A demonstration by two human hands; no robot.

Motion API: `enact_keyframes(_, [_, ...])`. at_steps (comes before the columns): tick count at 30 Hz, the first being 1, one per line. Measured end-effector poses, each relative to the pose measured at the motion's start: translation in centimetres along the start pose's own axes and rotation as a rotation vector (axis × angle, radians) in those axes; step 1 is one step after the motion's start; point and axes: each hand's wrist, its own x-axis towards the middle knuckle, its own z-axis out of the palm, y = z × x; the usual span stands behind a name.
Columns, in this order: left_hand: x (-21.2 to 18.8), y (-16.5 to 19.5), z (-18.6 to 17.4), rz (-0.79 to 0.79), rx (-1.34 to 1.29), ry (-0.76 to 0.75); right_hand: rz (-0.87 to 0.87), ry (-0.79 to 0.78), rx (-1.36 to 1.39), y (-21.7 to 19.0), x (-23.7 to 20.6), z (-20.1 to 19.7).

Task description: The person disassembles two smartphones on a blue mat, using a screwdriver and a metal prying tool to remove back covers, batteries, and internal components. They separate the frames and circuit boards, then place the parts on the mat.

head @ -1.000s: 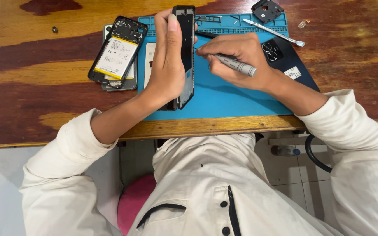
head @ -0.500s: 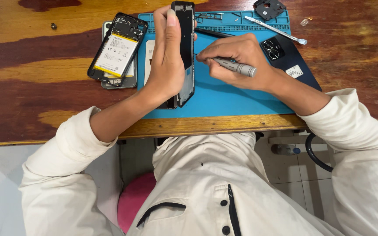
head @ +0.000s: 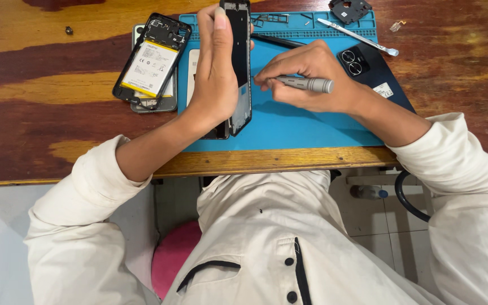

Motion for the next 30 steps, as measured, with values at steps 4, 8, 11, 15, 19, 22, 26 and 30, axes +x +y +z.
enact_keyframes(4, [0.01,-0.27,-0.07,0.006,0.004,0.001,0.029,-0.021,0.021,0.17,0.03,0.09])
enact_keyframes(8, [0.00,-0.49,-0.02,0.006,-0.004,0.013,0.022,-0.046,0.029,0.26,-0.07,0.07])
enact_keyframes(11, [-0.05,-0.59,-0.06,0.016,0.017,0.015,0.031,-0.064,0.053,0.34,-0.12,0.05])
enact_keyframes(15, [0.06,-0.77,-0.05,-0.012,-0.016,0.032,0.055,-0.089,0.081,0.48,-0.14,0.10])
enact_keyframes(19, [0.03,-0.88,-0.05,-0.033,-0.029,0.050,0.075,-0.103,0.099,0.61,-0.20,0.31])
enact_keyframes(22, [0.23,-0.95,-0.02,-0.020,-0.062,0.042,0.066,-0.108,0.131,0.71,-0.27,0.42])
enact_keyframes(26, [0.18,-0.89,-0.09,-0.064,-0.058,0.047,0.110,-0.109,0.119,0.87,-0.32,0.56])
enact_keyframes(30, [0.18,-0.88,-0.12,-0.066,-0.060,0.044,0.112,-0.115,0.153,1.04,-0.33,0.56])
